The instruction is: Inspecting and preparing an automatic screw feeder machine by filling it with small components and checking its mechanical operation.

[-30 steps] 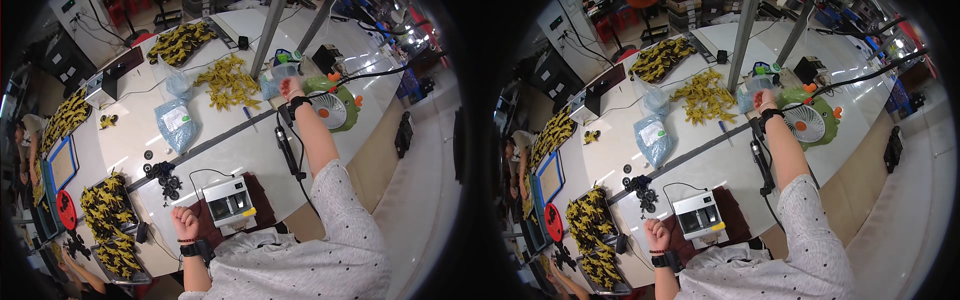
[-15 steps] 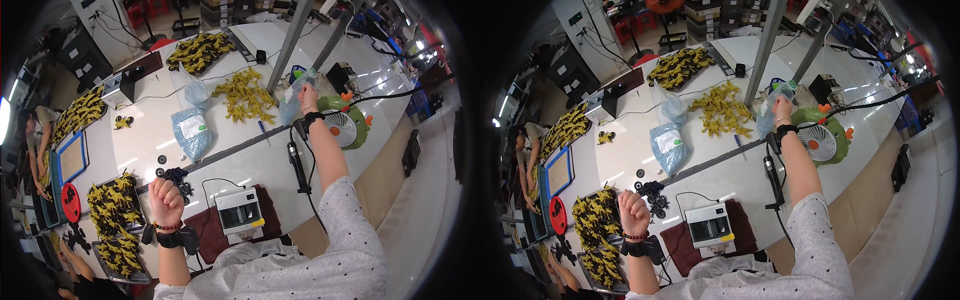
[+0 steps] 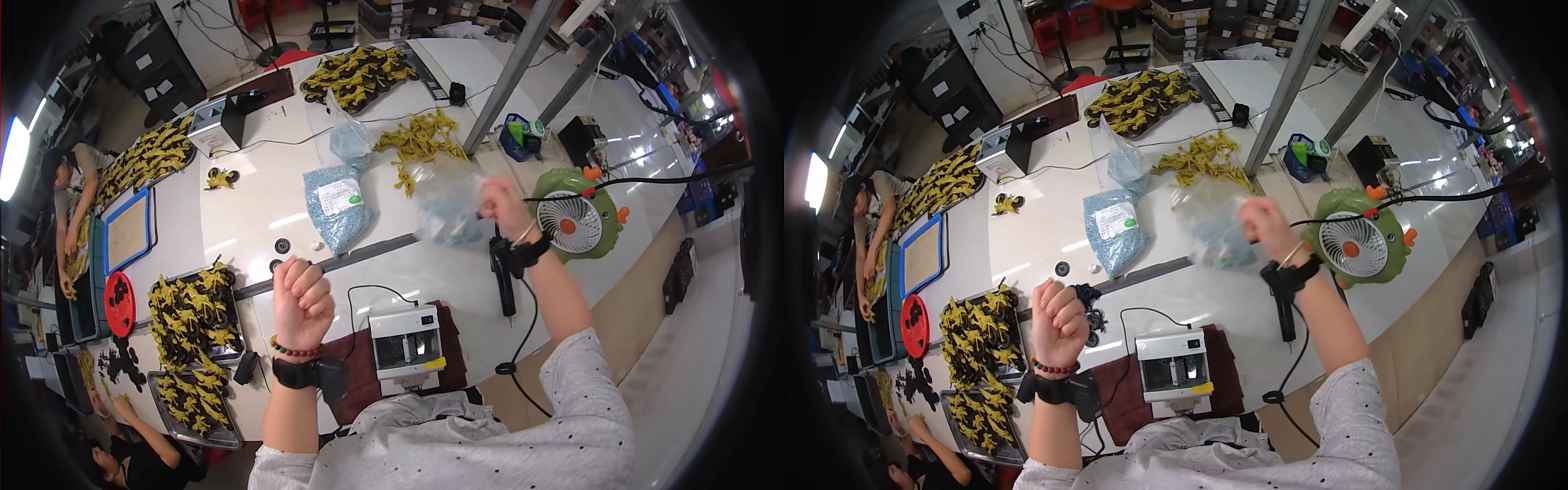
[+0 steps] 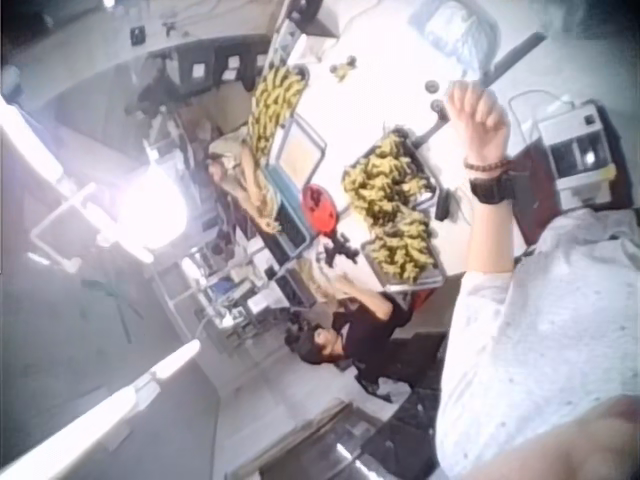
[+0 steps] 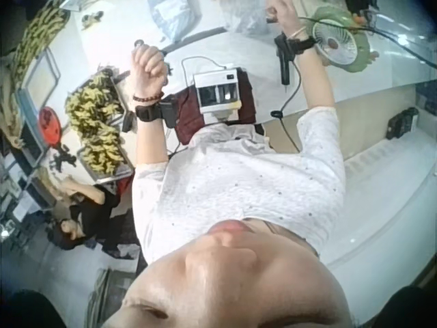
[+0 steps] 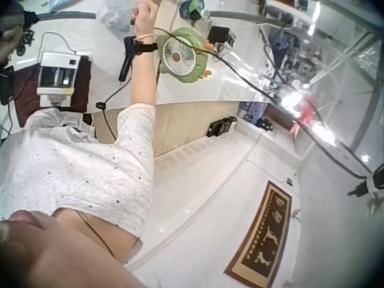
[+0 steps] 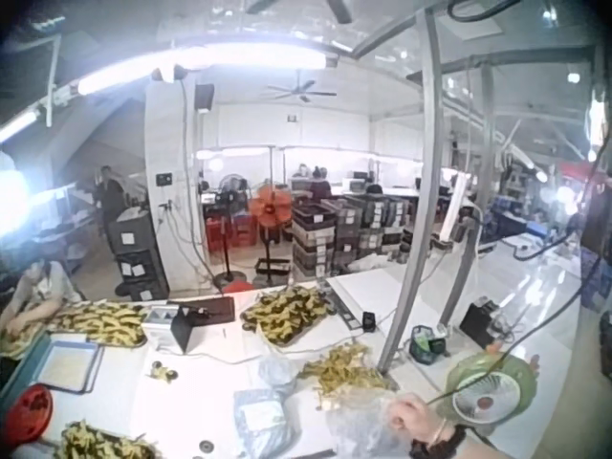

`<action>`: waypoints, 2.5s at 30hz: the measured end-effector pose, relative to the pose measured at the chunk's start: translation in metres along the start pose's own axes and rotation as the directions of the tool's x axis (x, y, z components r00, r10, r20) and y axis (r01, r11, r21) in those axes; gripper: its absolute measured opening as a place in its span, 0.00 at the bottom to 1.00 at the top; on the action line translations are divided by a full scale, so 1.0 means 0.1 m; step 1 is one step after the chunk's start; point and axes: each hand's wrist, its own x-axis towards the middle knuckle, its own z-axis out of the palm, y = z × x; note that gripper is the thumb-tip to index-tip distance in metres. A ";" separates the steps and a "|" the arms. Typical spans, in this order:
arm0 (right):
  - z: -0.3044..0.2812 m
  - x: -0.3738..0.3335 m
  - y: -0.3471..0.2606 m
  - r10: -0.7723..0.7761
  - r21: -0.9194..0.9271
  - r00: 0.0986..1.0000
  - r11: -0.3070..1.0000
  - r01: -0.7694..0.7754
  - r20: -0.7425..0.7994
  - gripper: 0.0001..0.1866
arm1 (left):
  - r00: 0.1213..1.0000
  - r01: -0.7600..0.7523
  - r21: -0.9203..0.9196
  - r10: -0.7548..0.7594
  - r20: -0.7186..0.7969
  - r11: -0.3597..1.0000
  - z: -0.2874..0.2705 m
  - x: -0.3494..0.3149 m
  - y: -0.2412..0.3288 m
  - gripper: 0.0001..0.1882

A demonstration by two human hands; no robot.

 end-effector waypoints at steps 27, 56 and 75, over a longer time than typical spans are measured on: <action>0.53 -0.32 0.83 0.079 -0.320 0.948 0.947 0.025 0.308 0.14 | 0.986 0.004 0.392 -0.061 -0.154 -0.920 -1.14 1.33 -0.75 0.15; 0.46 -1.51 2.40 0.376 0.262 0.926 0.898 -0.353 -0.042 0.26 | 0.706 -0.198 0.795 0.479 0.521 -0.574 -0.02 0.03 -0.92 0.08; 0.80 -1.70 2.21 0.477 -0.221 0.822 0.804 -0.551 -0.313 0.43 | 0.765 0.143 0.984 0.642 -0.042 -0.107 -1.87 -0.79 -0.82 0.20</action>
